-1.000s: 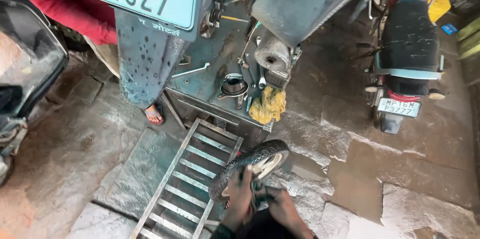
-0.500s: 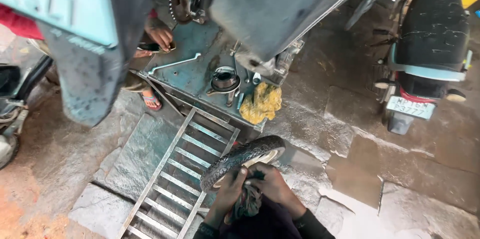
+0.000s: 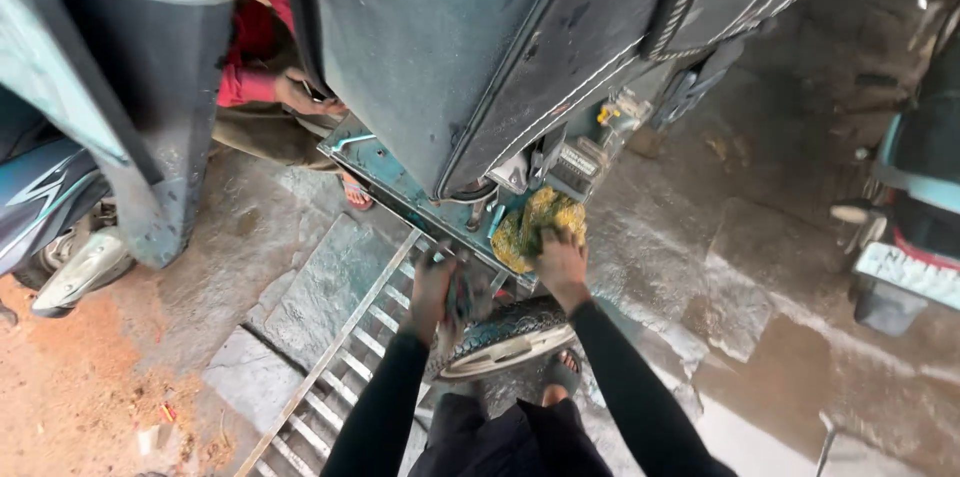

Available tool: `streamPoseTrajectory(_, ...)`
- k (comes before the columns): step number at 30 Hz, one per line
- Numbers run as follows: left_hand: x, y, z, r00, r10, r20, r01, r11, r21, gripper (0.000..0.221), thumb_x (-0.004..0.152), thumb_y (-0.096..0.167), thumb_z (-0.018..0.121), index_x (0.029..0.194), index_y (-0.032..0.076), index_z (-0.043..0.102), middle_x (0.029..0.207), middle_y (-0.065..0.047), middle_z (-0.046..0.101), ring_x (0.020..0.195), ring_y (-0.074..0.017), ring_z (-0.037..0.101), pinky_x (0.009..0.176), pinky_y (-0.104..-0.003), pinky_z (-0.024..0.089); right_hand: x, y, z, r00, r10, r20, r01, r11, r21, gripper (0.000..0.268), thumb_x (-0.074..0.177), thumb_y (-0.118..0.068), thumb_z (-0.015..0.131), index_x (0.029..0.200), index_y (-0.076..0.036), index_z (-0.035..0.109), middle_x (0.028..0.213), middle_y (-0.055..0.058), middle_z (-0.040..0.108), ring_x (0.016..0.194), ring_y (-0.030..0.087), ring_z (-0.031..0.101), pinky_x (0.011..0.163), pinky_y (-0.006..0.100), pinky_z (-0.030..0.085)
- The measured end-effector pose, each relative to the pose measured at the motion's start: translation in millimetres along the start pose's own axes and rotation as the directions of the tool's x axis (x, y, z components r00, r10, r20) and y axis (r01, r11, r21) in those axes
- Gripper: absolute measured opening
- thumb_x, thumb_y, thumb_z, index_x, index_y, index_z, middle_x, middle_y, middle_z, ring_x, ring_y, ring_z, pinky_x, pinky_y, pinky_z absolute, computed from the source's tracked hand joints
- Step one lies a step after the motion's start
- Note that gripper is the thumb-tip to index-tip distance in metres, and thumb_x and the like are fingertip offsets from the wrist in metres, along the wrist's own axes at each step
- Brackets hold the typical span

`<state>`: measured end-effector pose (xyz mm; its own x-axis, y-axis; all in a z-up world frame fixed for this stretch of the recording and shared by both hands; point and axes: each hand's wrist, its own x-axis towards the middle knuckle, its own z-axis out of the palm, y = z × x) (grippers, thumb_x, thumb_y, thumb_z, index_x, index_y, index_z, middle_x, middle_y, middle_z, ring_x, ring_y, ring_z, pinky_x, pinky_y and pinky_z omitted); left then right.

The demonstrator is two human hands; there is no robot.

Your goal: Cleaning and assembling a motorcycle wheel and brake assembly.

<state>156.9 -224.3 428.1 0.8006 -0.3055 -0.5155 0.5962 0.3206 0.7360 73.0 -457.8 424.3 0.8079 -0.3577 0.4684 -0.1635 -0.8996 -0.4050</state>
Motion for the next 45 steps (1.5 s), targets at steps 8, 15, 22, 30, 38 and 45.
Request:
streamPoseTrajectory(8, 180.0, -42.9, -40.9, 0.990, 0.045, -0.133, -0.016, 0.977, 0.213, 0.029, 0.094, 0.012, 0.071, 0.116, -0.007, 0.074, 0.105, -0.014, 0.076, 0.088, -0.0236, 0.070, 0.080, -0.039, 0.056, -0.8, -25.5, -28.2, 0.881, 0.472, -0.013, -0.403, 0.766, 0.501, 0.016, 0.091, -0.003, 0.063, 0.106, -0.002, 0.067, 0.099, 0.015, 0.070, 0.086, 0.026, 0.071, 0.076, 0.038, 0.057)
streamPoseTrajectory(15, 192.1, -24.4, -3.3, 0.989, -0.146, 0.016, 0.147, 0.986, -0.073, 0.042, 0.102, 0.040, 0.058, 0.121, 0.003, 0.065, 0.120, -0.016, 0.069, 0.101, -0.0289, 0.065, 0.087, -0.044, 0.054, -47.6, -23.3, -87.0, 0.728, 0.682, -0.070, -0.337, 0.445, 0.830, 0.012, 0.101, 0.000, 0.057, 0.112, -0.001, 0.056, 0.099, 0.004, 0.060, 0.086, 0.010, 0.054, 0.074, 0.028, 0.047)
streamPoseTrajectory(22, 201.1, -31.7, -31.1, 0.993, 0.076, -0.089, -0.051, 0.965, 0.258, 0.036, 0.097, 0.026, 0.059, 0.123, 0.003, 0.065, 0.123, -0.014, 0.069, 0.106, -0.0285, 0.067, 0.093, -0.040, 0.054, -75.5, -32.2, -127.1, 0.569, 0.821, 0.044, -0.181, 0.073, 0.981, 0.013, 0.102, -0.004, 0.056, 0.115, -0.006, 0.054, 0.099, 0.002, 0.062, 0.082, 0.009, 0.056, 0.067, 0.028, 0.044)
streamPoseTrajectory(30, 116.2, -27.1, -85.2, 0.989, -0.122, -0.079, 0.106, 0.977, -0.185, 0.038, 0.093, 0.030, 0.067, 0.115, 0.000, 0.068, 0.108, -0.011, 0.074, 0.099, -0.0244, 0.070, 0.085, -0.039, 0.057, -113.7, 18.1, -71.6, 0.487, 0.865, 0.122, -0.162, -0.048, 0.986, 0.010, 0.107, -0.006, 0.060, 0.115, -0.006, 0.054, 0.101, 0.003, 0.063, 0.079, 0.010, 0.055, 0.062, 0.027, 0.042)
streamPoseTrajectory(38, 25.6, -58.8, -161.0, 0.931, 0.256, -0.260, -0.116, 0.883, 0.454, 0.033, 0.093, 0.024, 0.069, 0.120, 0.007, 0.068, 0.104, -0.010, 0.070, 0.094, -0.0231, 0.067, 0.076, -0.035, 0.053, -59.9, -24.4, -46.9, 0.828, 0.560, 0.030, -0.475, 0.672, 0.568, 0.024, 0.095, -0.007, 0.062, 0.118, -0.003, 0.056, 0.095, 0.014, 0.070, 0.079, 0.025, 0.069, 0.068, 0.040, 0.056)
streamPoseTrajectory(45, -109.2, -36.2, -143.3, 0.928, -0.065, -0.367, -0.005, 0.982, -0.186, 0.027, 0.095, 0.021, 0.065, 0.104, -0.004, 0.069, 0.085, -0.011, 0.071, 0.072, -0.0208, 0.068, 0.063, -0.034, 0.057, 2.9, -45.9, 32.8, 0.903, 0.018, 0.428, -0.030, 0.999, 0.022, 0.035, 0.087, -0.015, 0.065, 0.122, -0.011, 0.061, 0.097, 0.021, 0.071, 0.083, 0.041, 0.070, 0.072, 0.051, 0.056)
